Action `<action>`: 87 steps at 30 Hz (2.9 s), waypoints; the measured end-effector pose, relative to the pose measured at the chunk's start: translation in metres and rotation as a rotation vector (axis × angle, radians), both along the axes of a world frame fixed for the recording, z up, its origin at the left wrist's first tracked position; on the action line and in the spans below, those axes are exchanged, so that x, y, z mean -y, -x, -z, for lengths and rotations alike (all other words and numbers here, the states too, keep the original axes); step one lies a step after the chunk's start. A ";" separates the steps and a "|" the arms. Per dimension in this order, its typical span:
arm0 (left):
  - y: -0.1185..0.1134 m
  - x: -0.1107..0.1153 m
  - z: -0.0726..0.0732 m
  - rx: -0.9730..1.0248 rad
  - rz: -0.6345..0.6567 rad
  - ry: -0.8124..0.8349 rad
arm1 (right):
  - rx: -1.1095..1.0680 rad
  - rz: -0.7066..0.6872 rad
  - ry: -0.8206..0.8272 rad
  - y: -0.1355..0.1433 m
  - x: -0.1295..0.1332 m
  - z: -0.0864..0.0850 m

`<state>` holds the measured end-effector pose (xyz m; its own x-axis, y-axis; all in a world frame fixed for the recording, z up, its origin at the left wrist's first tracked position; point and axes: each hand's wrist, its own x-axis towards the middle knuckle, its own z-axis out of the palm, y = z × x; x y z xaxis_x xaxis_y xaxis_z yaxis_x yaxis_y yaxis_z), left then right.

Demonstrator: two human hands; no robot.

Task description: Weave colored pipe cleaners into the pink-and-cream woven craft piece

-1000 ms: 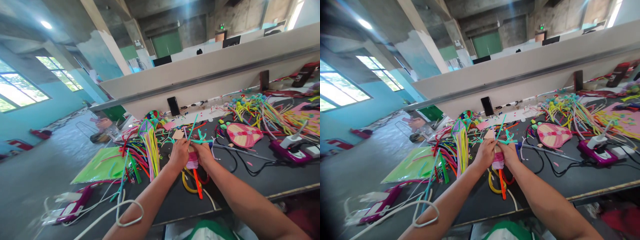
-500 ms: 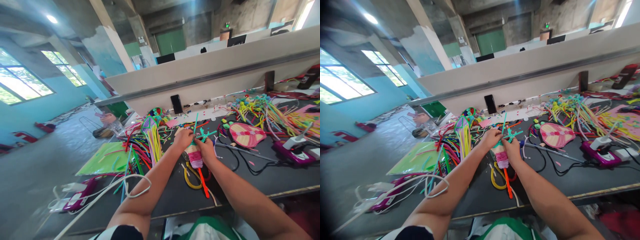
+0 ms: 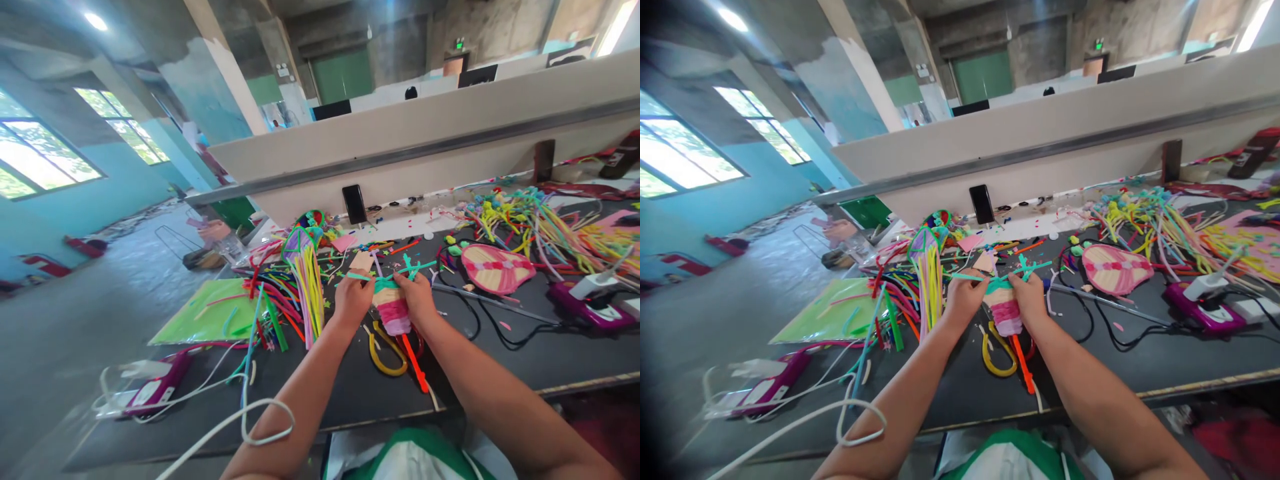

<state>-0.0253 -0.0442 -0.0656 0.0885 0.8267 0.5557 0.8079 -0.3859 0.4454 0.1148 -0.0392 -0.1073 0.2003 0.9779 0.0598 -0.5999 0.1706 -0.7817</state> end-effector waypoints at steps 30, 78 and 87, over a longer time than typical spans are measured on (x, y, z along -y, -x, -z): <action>-0.023 0.029 0.016 1.660 0.324 0.765 | 0.029 -0.074 -0.048 0.003 0.016 -0.021; -0.012 0.023 0.017 1.816 0.334 0.711 | 0.070 -0.287 0.010 0.000 0.012 -0.015; -0.010 0.019 0.020 1.814 0.340 0.681 | -0.016 -0.455 0.019 -0.006 0.015 -0.024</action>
